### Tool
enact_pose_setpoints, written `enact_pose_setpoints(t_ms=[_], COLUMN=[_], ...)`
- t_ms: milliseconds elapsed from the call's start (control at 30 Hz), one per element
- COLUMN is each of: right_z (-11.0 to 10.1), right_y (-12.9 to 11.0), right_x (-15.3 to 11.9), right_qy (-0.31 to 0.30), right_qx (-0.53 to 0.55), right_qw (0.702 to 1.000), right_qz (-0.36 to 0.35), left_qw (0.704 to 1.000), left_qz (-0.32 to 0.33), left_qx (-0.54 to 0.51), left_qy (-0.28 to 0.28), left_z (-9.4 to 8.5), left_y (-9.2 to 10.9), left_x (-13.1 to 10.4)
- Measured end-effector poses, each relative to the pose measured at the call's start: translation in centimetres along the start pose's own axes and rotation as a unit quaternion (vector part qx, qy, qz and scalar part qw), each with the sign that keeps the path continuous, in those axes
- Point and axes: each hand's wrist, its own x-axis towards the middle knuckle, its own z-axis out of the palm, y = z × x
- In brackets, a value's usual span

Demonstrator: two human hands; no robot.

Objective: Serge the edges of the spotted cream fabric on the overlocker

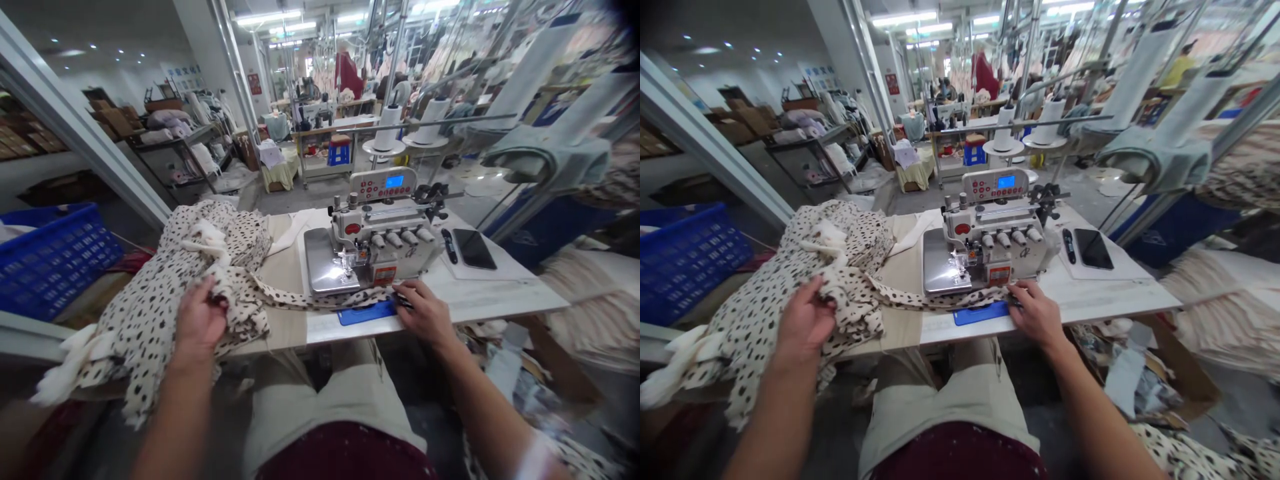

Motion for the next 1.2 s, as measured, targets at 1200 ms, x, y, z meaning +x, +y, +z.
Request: enact_pose_setpoints(t_ms=[1200], right_z=[3.0], right_y=[-14.3], right_x=[3.3], right_qy=[0.012], right_qx=[0.445], right_qw=[0.863], right_qz=[0.239], left_qw=[0.805], left_qz=[0.042], left_qx=[0.305], left_qy=[-0.508], left_z=[10.6], left_y=[-7.0], left_x=[-3.6])
